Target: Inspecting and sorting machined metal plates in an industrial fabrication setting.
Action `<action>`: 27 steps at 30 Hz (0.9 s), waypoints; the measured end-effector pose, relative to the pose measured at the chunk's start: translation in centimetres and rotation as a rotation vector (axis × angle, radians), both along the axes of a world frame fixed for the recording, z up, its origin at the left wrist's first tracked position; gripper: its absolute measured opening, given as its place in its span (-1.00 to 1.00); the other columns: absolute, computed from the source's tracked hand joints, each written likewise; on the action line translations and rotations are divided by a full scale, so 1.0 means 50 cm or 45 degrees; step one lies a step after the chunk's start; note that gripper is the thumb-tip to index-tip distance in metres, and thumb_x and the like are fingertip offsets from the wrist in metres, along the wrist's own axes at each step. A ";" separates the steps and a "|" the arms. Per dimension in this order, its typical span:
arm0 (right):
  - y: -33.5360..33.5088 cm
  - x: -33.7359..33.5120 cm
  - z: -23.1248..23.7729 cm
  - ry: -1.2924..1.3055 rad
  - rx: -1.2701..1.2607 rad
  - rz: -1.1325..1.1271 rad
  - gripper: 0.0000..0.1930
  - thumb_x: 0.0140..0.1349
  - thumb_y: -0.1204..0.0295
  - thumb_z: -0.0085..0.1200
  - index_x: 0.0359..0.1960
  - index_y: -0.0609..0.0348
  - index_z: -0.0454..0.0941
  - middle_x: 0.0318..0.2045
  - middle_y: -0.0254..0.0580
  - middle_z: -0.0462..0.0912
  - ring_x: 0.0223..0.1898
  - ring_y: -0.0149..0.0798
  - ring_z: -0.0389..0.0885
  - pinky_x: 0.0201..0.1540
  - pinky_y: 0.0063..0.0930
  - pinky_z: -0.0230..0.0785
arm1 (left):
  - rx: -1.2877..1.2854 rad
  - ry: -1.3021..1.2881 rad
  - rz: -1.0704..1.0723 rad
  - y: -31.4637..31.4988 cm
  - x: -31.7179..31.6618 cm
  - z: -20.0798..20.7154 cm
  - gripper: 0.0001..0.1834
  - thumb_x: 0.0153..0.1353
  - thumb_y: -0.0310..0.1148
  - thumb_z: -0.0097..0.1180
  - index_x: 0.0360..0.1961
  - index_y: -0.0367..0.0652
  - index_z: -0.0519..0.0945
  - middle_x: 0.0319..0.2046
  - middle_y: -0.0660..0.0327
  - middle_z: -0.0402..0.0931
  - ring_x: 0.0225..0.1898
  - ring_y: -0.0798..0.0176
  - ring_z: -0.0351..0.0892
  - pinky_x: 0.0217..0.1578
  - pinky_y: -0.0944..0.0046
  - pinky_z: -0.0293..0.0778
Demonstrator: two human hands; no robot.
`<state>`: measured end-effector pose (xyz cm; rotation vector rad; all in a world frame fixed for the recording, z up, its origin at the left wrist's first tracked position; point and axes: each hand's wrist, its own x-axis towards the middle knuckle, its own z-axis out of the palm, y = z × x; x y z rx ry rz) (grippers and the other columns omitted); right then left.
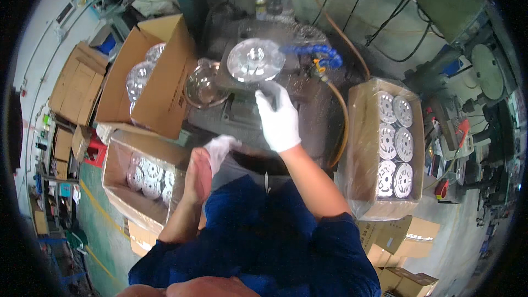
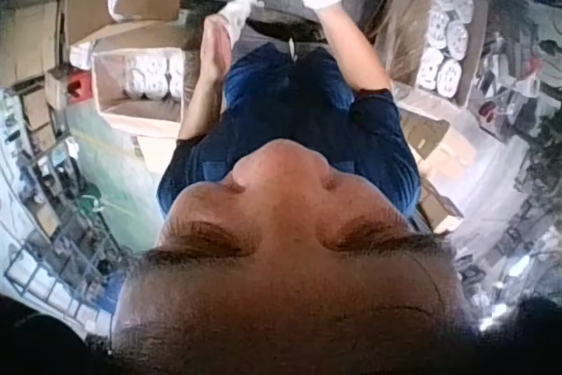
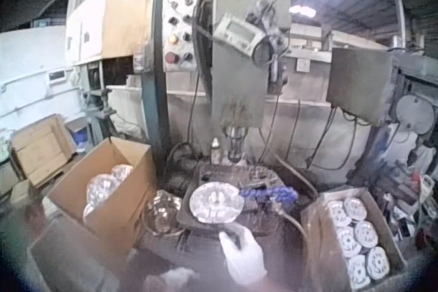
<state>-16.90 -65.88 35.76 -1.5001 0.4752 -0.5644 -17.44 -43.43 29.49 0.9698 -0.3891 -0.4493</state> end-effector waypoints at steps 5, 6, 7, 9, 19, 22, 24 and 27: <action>0.088 -0.119 -0.037 0.133 -0.795 0.373 -0.78 0.00 0.37 0.32 -0.46 0.21 0.53 -0.55 -0.22 0.52 -0.57 -0.40 0.50 -0.48 -0.50 0.39 | -0.055 0.045 -0.003 -0.023 0.027 0.018 -0.38 0.21 0.32 -0.21 -0.15 -0.07 0.28 -0.19 0.33 0.23 -0.10 0.37 0.22 0.00 0.35 0.10; 0.099 -0.120 -0.056 0.133 -0.831 0.396 -0.72 -0.01 0.27 0.31 -0.46 0.18 0.51 -0.52 -0.17 0.55 -0.54 -0.23 0.54 -0.47 -0.39 0.42 | -0.087 0.064 -0.063 -0.028 0.031 0.019 -0.36 0.20 0.34 -0.24 -0.16 -0.08 0.28 -0.19 0.32 0.24 -0.10 0.37 0.22 0.00 0.34 0.11; 0.105 -0.115 -0.071 0.124 -0.870 0.404 -0.67 -0.02 0.16 0.30 -0.46 0.14 0.50 -0.48 -0.11 0.57 -0.51 -0.05 0.58 -0.46 -0.28 0.44 | -0.121 0.070 -0.134 -0.038 0.035 0.022 -0.35 0.20 0.35 -0.27 -0.16 -0.08 0.28 -0.18 0.32 0.26 -0.09 0.37 0.23 -0.01 0.34 0.12; 0.112 -0.101 -0.093 0.174 -0.916 0.403 -0.64 -0.03 0.11 0.28 -0.46 0.14 0.48 -0.44 -0.09 0.57 -0.46 0.02 0.59 -0.42 -0.22 0.45 | -0.104 0.087 -0.137 -0.051 0.019 0.009 -0.32 0.19 0.37 -0.28 -0.16 -0.10 0.27 -0.16 0.29 0.28 -0.08 0.36 0.24 -0.02 0.34 0.14; 0.114 -0.088 -0.142 0.102 -0.017 0.392 -0.88 0.20 0.44 0.08 -0.43 0.19 0.45 -0.58 -0.33 0.48 -0.56 -0.43 0.44 -0.47 -0.50 0.35 | 0.568 -0.585 -0.128 -0.016 0.006 0.014 -0.75 0.26 -0.26 -0.06 -0.23 -0.26 0.44 -0.23 0.16 0.42 -0.13 0.27 0.38 -0.05 0.35 0.24; 0.098 -0.089 -0.121 0.004 0.675 0.536 -0.96 0.27 0.47 -0.04 -0.31 0.14 0.44 -0.57 -0.40 0.45 -0.57 -0.58 0.35 -0.53 -0.69 0.23 | 0.799 -0.672 0.062 -0.005 0.017 0.029 -0.85 0.17 -0.48 -0.07 -0.26 -0.28 0.46 -0.35 0.09 0.47 -0.26 0.18 0.48 -0.16 0.32 0.35; 0.120 -0.093 -0.103 0.007 0.415 0.628 -0.96 0.27 0.47 -0.02 -0.32 0.15 0.45 -0.57 -0.40 0.46 -0.56 -0.57 0.37 -0.52 -0.67 0.24 | 1.025 -0.770 0.273 -0.002 0.026 0.015 -0.81 0.18 -0.50 -0.12 -0.20 -0.28 0.46 -0.38 0.00 0.54 -0.33 0.07 0.57 -0.25 0.24 0.43; 0.164 -0.099 -0.084 -0.308 -0.421 0.808 -0.88 0.15 0.45 0.12 -0.38 0.20 0.45 -0.52 -0.21 0.49 -0.53 -0.21 0.49 -0.42 -0.39 0.35 | 0.992 -0.682 0.496 -0.017 0.046 0.008 -0.79 0.20 -0.46 -0.10 -0.15 -0.28 0.44 -0.34 -0.02 0.56 -0.26 0.02 0.60 -0.22 0.19 0.45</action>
